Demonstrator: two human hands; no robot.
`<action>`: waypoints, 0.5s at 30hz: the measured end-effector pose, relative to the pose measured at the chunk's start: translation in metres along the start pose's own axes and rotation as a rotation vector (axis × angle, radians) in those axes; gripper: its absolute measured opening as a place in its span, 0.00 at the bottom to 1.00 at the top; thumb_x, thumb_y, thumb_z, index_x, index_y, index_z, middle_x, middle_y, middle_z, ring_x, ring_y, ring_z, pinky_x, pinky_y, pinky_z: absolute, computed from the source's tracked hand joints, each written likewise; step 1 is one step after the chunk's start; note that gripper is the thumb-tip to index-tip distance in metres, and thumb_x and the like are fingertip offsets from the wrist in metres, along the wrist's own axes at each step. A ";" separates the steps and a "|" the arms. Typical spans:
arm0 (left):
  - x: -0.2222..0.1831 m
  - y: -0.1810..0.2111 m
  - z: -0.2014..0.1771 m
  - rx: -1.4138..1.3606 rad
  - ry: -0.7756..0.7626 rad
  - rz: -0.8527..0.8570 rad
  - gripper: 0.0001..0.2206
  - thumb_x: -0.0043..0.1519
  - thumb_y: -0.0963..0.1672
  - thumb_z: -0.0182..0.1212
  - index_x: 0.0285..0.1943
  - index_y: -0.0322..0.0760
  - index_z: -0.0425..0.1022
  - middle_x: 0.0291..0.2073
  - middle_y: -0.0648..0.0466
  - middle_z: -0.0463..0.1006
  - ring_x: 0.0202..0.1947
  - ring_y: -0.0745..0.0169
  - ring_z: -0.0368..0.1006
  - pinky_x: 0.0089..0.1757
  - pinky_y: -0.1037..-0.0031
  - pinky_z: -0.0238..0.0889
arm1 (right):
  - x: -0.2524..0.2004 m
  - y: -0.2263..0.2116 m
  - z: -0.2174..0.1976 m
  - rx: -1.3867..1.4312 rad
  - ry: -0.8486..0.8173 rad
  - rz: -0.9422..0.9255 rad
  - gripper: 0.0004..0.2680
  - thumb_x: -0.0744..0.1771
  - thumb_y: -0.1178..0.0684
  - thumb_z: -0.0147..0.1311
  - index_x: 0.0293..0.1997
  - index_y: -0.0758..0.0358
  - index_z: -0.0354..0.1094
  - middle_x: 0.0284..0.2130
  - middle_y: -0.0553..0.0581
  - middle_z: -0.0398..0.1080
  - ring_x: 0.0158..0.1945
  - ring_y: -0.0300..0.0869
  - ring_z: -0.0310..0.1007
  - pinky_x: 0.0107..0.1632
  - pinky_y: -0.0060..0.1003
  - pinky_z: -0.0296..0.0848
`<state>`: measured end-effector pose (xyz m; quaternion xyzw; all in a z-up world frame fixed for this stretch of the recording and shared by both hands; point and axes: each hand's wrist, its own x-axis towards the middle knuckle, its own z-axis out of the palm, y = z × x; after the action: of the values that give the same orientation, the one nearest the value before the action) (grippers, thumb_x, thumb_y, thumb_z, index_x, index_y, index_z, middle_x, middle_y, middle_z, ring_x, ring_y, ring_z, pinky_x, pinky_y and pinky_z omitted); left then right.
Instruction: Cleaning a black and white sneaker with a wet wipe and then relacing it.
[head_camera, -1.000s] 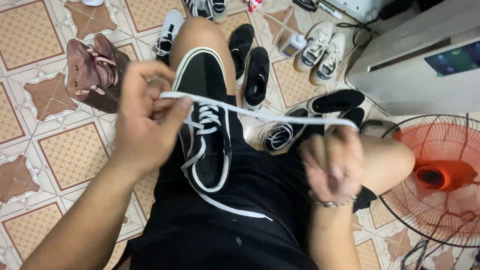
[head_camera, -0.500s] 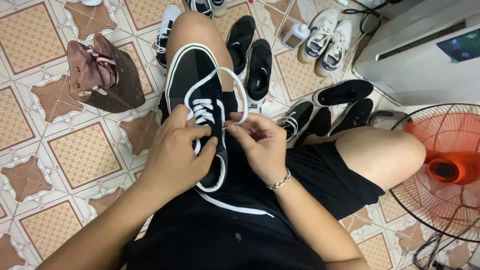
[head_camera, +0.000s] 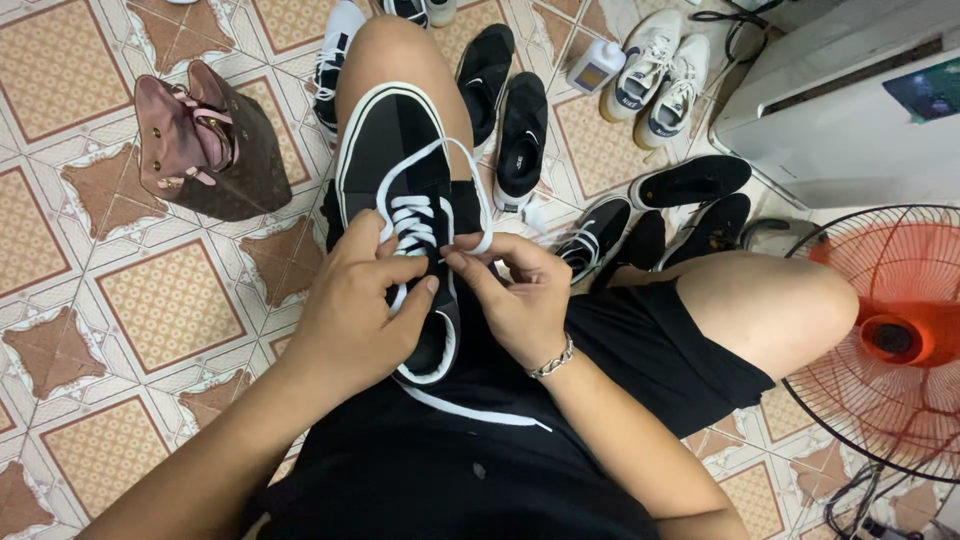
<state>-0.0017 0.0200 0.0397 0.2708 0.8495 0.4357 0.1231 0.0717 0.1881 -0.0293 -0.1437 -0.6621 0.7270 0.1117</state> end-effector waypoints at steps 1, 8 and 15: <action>0.001 0.000 0.000 0.003 -0.003 -0.005 0.06 0.56 0.41 0.66 0.37 0.30 0.81 0.34 0.44 0.66 0.36 0.47 0.69 0.38 0.63 0.63 | 0.000 -0.002 0.001 0.003 0.004 -0.020 0.06 0.67 0.65 0.62 0.47 0.72 0.75 0.41 0.58 0.80 0.43 0.35 0.79 0.49 0.29 0.78; 0.000 -0.001 0.006 0.145 0.010 0.074 0.07 0.61 0.40 0.58 0.39 0.29 0.80 0.36 0.44 0.68 0.38 0.47 0.70 0.41 0.59 0.62 | 0.002 -0.007 0.000 -0.262 0.005 -0.147 0.07 0.66 0.65 0.63 0.47 0.68 0.78 0.41 0.58 0.81 0.43 0.37 0.81 0.48 0.29 0.78; 0.001 0.005 0.011 0.344 0.109 0.159 0.06 0.59 0.43 0.63 0.39 0.33 0.79 0.37 0.48 0.69 0.39 0.47 0.70 0.41 0.58 0.62 | -0.001 -0.027 0.001 -0.464 -0.060 -0.398 0.11 0.67 0.68 0.58 0.54 0.66 0.74 0.44 0.61 0.80 0.48 0.45 0.83 0.54 0.32 0.79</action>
<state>0.0042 0.0300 0.0374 0.3300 0.8927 0.3068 -0.0061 0.0713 0.1896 -0.0023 -0.0115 -0.8285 0.5242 0.1966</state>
